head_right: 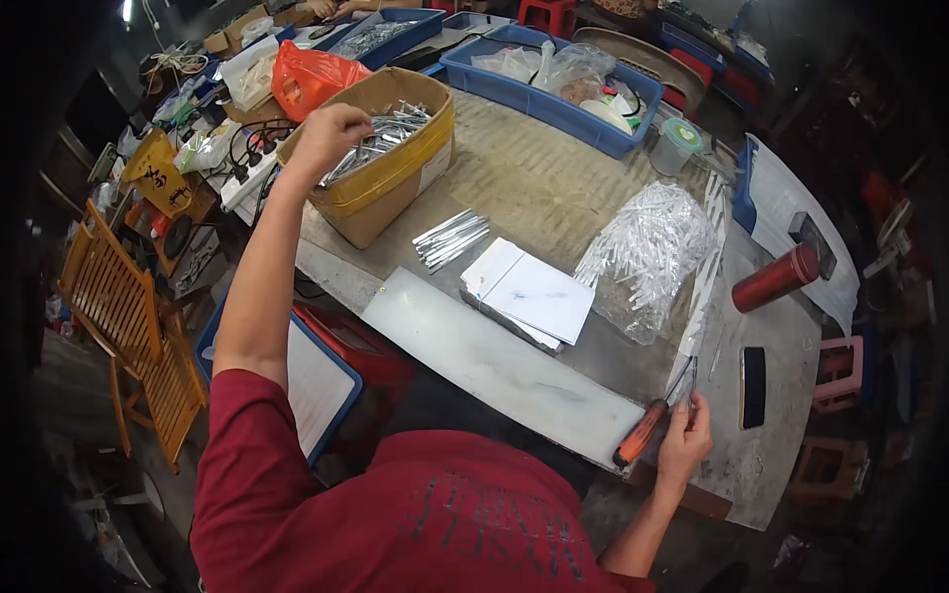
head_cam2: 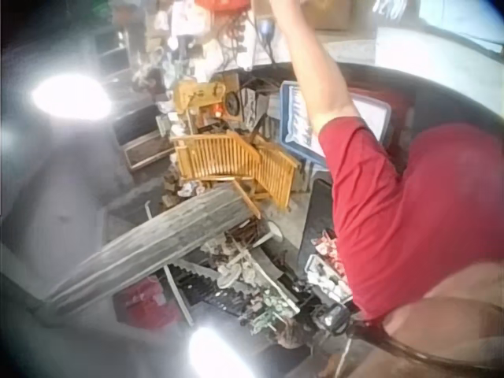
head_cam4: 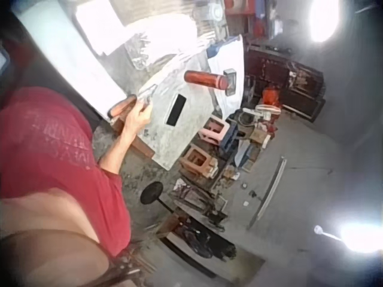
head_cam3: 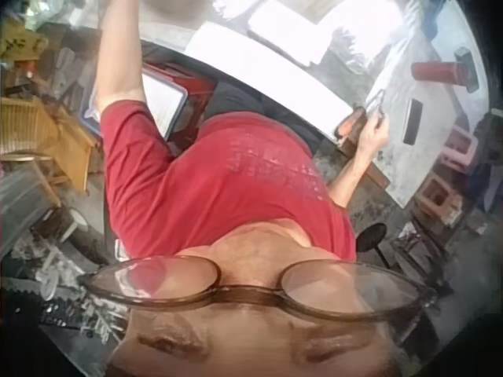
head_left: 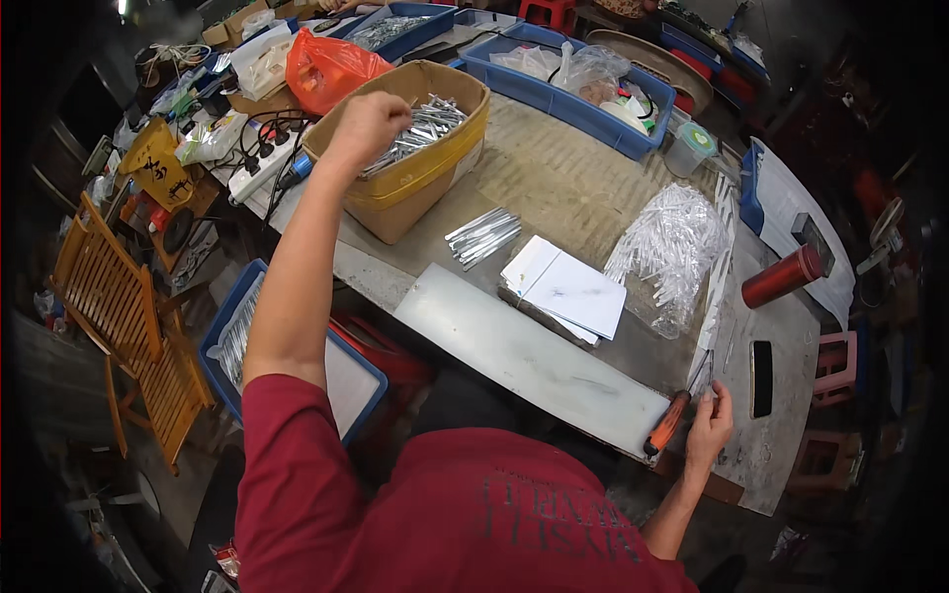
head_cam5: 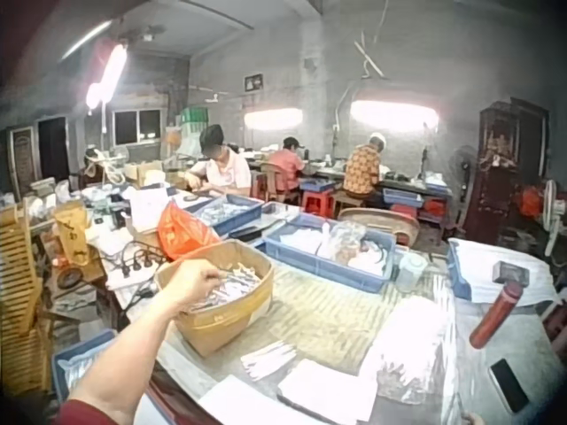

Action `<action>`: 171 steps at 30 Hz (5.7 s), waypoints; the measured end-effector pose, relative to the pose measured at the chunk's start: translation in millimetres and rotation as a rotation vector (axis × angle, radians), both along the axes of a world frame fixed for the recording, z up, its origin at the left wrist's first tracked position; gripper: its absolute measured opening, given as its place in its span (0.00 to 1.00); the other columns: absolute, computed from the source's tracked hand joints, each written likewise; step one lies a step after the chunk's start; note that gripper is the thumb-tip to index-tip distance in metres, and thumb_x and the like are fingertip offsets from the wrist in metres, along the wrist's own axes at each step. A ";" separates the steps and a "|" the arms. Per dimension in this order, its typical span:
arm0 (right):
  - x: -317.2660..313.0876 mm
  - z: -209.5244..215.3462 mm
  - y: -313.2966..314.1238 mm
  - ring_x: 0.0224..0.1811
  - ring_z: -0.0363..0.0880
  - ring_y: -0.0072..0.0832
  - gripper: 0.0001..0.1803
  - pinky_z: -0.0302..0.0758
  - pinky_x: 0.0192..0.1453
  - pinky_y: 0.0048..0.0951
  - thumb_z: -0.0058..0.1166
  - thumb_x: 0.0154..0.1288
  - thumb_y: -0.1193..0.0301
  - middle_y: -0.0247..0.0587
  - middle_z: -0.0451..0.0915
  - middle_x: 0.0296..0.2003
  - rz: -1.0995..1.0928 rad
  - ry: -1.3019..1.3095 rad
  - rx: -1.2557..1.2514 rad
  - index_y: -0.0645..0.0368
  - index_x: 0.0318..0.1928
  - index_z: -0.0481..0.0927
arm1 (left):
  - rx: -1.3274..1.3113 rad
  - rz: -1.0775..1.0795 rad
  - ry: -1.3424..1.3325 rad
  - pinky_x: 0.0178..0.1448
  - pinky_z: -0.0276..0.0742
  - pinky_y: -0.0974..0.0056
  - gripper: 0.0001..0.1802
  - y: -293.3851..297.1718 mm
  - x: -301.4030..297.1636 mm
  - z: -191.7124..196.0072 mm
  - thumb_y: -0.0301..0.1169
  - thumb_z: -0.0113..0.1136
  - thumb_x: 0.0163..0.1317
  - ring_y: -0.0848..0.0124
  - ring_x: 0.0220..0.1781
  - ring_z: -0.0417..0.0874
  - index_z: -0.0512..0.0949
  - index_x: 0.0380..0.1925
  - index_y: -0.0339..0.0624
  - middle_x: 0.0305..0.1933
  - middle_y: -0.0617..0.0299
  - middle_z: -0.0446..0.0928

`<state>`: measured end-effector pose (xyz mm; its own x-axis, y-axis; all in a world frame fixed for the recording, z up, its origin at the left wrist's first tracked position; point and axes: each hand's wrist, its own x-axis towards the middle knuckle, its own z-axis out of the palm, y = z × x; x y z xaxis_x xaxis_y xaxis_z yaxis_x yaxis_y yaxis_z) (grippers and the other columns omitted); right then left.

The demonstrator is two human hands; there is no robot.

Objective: The person marks small metal strips by hand using a manual marking tool and a template on a workshop table.

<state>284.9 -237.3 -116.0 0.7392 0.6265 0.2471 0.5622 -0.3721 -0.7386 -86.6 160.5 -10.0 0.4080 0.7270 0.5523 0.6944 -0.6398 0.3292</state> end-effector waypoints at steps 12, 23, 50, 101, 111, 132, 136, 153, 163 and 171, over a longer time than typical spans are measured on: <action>-58.0 54.0 58.2 0.28 0.72 0.26 0.09 0.69 0.33 0.24 0.48 0.55 0.76 0.42 0.75 0.28 0.335 0.037 0.163 0.65 0.37 0.74 | -0.834 -0.614 -0.880 0.23 0.67 0.77 0.06 -124.0 75.6 4.7 0.27 0.55 0.54 0.80 0.22 0.72 0.75 0.28 0.34 0.21 0.64 0.73; -94.2 39.7 84.6 0.23 0.72 0.33 0.08 0.67 0.27 0.29 0.50 0.56 0.71 0.43 0.72 0.21 0.717 0.152 0.136 0.64 0.31 0.73 | -1.279 -0.669 -1.050 0.22 0.70 0.75 0.06 -184.4 128.8 -58.8 0.26 0.56 0.54 0.76 0.23 0.74 0.74 0.31 0.34 0.25 0.61 0.73; 11.9 -3.2 178.2 0.27 0.77 0.43 0.04 0.73 0.29 0.40 0.43 0.50 0.77 0.49 0.75 0.22 0.484 -0.743 -0.437 0.60 0.26 0.72 | -1.463 -0.566 -0.973 0.27 0.76 0.73 0.11 -215.8 135.4 -100.3 0.34 0.51 0.59 0.71 0.27 0.79 0.72 0.31 0.34 0.30 0.54 0.76; -100.2 22.3 82.6 0.22 0.74 0.18 0.10 0.71 0.25 0.22 0.47 0.59 0.71 0.37 0.75 0.21 0.633 0.717 0.051 0.67 0.30 0.72 | -1.526 -0.808 -0.913 0.25 0.72 0.74 0.29 -247.6 131.5 -128.8 0.19 0.51 0.55 0.72 0.26 0.76 0.61 0.57 0.50 0.28 0.58 0.74; -102.3 32.5 80.9 0.20 0.76 0.22 0.09 0.71 0.24 0.24 0.46 0.59 0.71 0.41 0.76 0.19 0.652 0.515 -0.033 0.67 0.28 0.70 | -1.503 -0.767 -0.845 0.24 0.69 0.77 0.28 -250.8 129.9 -128.3 0.21 0.52 0.56 0.77 0.25 0.74 0.59 0.58 0.46 0.25 0.63 0.72; -104.6 10.3 85.9 0.23 0.68 0.12 0.07 0.65 0.26 0.15 0.51 0.58 0.72 0.31 0.73 0.22 0.512 0.945 0.247 0.65 0.30 0.72 | -1.293 -0.544 -0.670 0.24 0.67 0.78 0.14 -257.6 123.7 -118.4 0.24 0.54 0.55 0.79 0.22 0.73 0.70 0.43 0.38 0.27 0.59 0.76; -95.7 11.1 79.5 0.22 0.69 0.16 0.09 0.67 0.26 0.19 0.53 0.56 0.70 0.33 0.74 0.22 0.522 0.675 0.131 0.65 0.30 0.73 | -0.963 -0.433 -0.483 0.26 0.68 0.77 0.06 -252.0 120.9 -106.8 0.24 0.54 0.55 0.81 0.22 0.72 0.75 0.31 0.33 0.24 0.64 0.76; 3.1 16.5 2.9 0.36 0.73 0.45 0.25 0.68 0.40 0.38 0.54 0.50 0.64 0.54 0.74 0.32 0.008 -0.107 -0.536 0.63 0.47 0.67 | -0.135 -0.216 0.011 0.34 0.69 0.59 0.04 -182.5 126.5 -105.8 0.23 0.55 0.49 0.57 0.30 0.73 0.73 0.26 0.37 0.27 0.54 0.71; -27.2 49.7 61.0 0.28 0.73 0.25 0.14 0.71 0.32 0.23 0.47 0.60 0.70 0.40 0.73 0.30 0.576 0.783 0.745 0.64 0.44 0.68 | -0.122 -0.272 -0.043 0.32 0.69 0.60 0.02 -176.1 128.0 -106.9 0.22 0.56 0.47 0.58 0.27 0.74 0.74 0.24 0.37 0.24 0.55 0.71; -69.5 86.9 162.0 0.24 0.71 0.22 0.08 0.72 0.18 0.20 0.40 0.65 0.68 0.36 0.69 0.26 0.854 0.743 0.846 0.59 0.37 0.66 | -0.125 -0.305 -0.063 0.31 0.69 0.60 0.02 -176.9 130.2 -107.8 0.20 0.55 0.45 0.58 0.27 0.73 0.73 0.21 0.36 0.22 0.55 0.70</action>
